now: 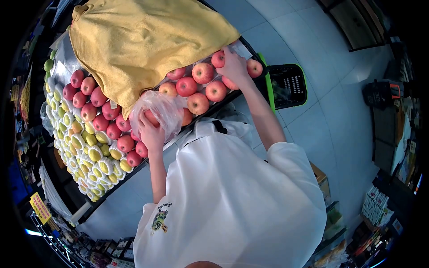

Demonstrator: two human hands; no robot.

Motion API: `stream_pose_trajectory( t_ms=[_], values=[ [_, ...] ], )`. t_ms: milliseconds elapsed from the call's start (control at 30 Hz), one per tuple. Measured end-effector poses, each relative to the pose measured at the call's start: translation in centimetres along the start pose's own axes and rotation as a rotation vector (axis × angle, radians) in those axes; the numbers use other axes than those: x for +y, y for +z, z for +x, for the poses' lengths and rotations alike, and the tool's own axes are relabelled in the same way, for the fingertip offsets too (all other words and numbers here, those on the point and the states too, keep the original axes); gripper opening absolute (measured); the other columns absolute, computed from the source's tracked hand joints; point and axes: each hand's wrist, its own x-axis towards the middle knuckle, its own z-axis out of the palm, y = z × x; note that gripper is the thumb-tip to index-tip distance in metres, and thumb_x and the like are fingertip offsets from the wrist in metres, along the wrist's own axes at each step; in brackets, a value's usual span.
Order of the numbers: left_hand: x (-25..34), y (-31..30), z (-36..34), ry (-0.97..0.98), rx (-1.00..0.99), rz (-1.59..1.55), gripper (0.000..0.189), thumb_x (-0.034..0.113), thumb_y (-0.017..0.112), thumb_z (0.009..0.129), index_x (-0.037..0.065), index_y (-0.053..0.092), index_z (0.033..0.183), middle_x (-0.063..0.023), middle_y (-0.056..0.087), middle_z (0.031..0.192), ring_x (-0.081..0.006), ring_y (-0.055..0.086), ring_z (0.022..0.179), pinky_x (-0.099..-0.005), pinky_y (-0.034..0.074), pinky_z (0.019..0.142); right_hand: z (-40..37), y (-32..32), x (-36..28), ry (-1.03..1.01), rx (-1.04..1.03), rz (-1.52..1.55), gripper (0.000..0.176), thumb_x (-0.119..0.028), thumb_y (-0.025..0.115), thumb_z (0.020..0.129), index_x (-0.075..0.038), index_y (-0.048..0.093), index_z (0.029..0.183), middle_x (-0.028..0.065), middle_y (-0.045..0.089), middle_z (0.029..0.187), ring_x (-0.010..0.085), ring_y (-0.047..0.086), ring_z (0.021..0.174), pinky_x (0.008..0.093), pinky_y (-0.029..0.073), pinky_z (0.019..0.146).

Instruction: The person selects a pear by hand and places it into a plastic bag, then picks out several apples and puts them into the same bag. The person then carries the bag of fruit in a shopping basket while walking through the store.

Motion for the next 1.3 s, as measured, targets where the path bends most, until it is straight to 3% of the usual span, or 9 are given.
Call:
stream_pose_trajectory(
  t_ms=[200, 267, 300, 433, 533, 667, 833, 1133, 1300],
  values=[
    [0.4, -0.8, 0.1, -0.079, -0.064, -0.052, 0.072, 0.033, 0.072, 0.089, 0.001, 0.041, 0.146, -0.0262, 0.052, 0.141, -0.0461, 0.052, 0.130, -0.0501, 0.044, 0.107, -2.1, -1.7, -0.3, -0.158, 0.299, 0.194, 0.080, -0.027, 0.092, 0.069, -0.010, 0.053, 0.137, 0.0176, 0.069, 0.118, 0.0373, 0.068, 0.110, 0.0492, 0.055, 0.093],
    [-0.1, -0.2, -0.2, -0.059, -0.036, -0.035, 0.079, 0.035, 0.074, 0.087, -0.001, 0.038, 0.148, -0.0296, 0.053, 0.139, -0.0486, 0.053, 0.127, -0.0517, 0.045, 0.105, -5.0, -4.2, -2.6, -0.004, 0.280, 0.746, 0.076, -0.027, 0.090, 0.078, -0.004, 0.052, 0.139, 0.0138, 0.069, 0.121, 0.0329, 0.068, 0.113, 0.0475, 0.056, 0.092],
    [-0.2, 0.1, -0.3, -0.029, -0.014, -0.020, 0.087, 0.037, 0.075, 0.084, -0.003, 0.035, 0.150, -0.0330, 0.053, 0.137, -0.0511, 0.055, 0.123, -0.0533, 0.046, 0.103, -6.4, -5.6, -4.0, 0.003, 0.173, 1.047, 0.064, -0.030, 0.078, 0.093, 0.000, 0.049, 0.142, 0.0119, 0.068, 0.124, 0.0304, 0.067, 0.116, 0.0469, 0.053, 0.099],
    [0.3, -0.1, -0.2, -0.040, -0.008, -0.032, 0.088, 0.036, 0.076, 0.084, -0.002, 0.035, 0.151, -0.0337, 0.052, 0.137, -0.0517, 0.055, 0.123, -0.0534, 0.046, 0.103, -9.3, -6.3, -5.1, 0.099, -0.352, 1.906, 0.059, -0.047, 0.049, 0.107, -0.002, 0.045, 0.146, 0.0169, 0.058, 0.138, 0.0312, 0.059, 0.127, 0.0462, 0.047, 0.107],
    [0.6, -0.7, -0.2, -0.102, -0.082, -0.049, 0.072, 0.033, 0.071, 0.090, 0.000, 0.039, 0.146, -0.0264, 0.050, 0.144, -0.0465, 0.050, 0.132, -0.0494, 0.044, 0.109, -10.1, -5.6, -6.4, 0.170, -0.501, 2.189, 0.056, -0.056, 0.053, 0.102, -0.012, 0.052, 0.138, 0.0151, 0.058, 0.135, 0.0341, 0.060, 0.115, 0.0466, 0.049, 0.099],
    [0.5, -0.5, -0.2, -0.111, -0.099, -0.047, 0.073, 0.033, 0.071, 0.091, 0.001, 0.039, 0.147, -0.0251, 0.049, 0.144, -0.0458, 0.049, 0.133, -0.0493, 0.044, 0.109, -10.3, -4.1, -6.5, 0.020, -0.759, 2.269, 0.065, -0.063, 0.052, 0.099, -0.011, 0.053, 0.137, 0.0142, 0.060, 0.125, 0.0311, 0.060, 0.101, 0.0408, 0.049, 0.091],
    [-0.5, 0.2, -0.5, -0.066, -0.086, -0.032, 0.090, 0.038, 0.077, 0.083, -0.003, 0.034, 0.151, -0.0341, 0.051, 0.137, -0.0516, 0.054, 0.124, -0.0526, 0.046, 0.103, -11.5, -3.8, -7.7, 0.145, -0.687, 2.352, 0.069, -0.064, 0.051, 0.099, -0.006, 0.053, 0.136, 0.0191, 0.061, 0.119, 0.0274, 0.062, 0.097, 0.0386, 0.049, 0.088],
    [-0.8, -0.1, -0.7, -0.060, -0.042, -0.165, 0.090, 0.036, 0.079, 0.084, -0.001, 0.034, 0.152, -0.0330, 0.048, 0.140, -0.0515, 0.048, 0.130, -0.0522, 0.041, 0.110, -13.4, -5.6, -10.3, 0.073, -0.788, 2.337, 0.078, -0.063, 0.054, 0.100, -0.005, 0.040, 0.150, 0.0186, 0.054, 0.138, 0.0282, 0.065, 0.108, 0.0431, 0.053, 0.097],
    [-0.4, -1.8, -1.3, -0.083, -0.027, -0.295, 0.083, 0.030, 0.081, 0.084, 0.000, 0.038, 0.149, -0.0284, 0.041, 0.144, -0.0452, 0.041, 0.137, -0.0496, 0.034, 0.117, -13.5, -6.5, -13.5, -0.258, -0.447, 1.699, 0.082, -0.023, 0.080, 0.090, -0.004, 0.032, 0.154, 0.0134, 0.044, 0.152, 0.0267, 0.054, 0.134, 0.0470, 0.049, 0.111]
  ],
)
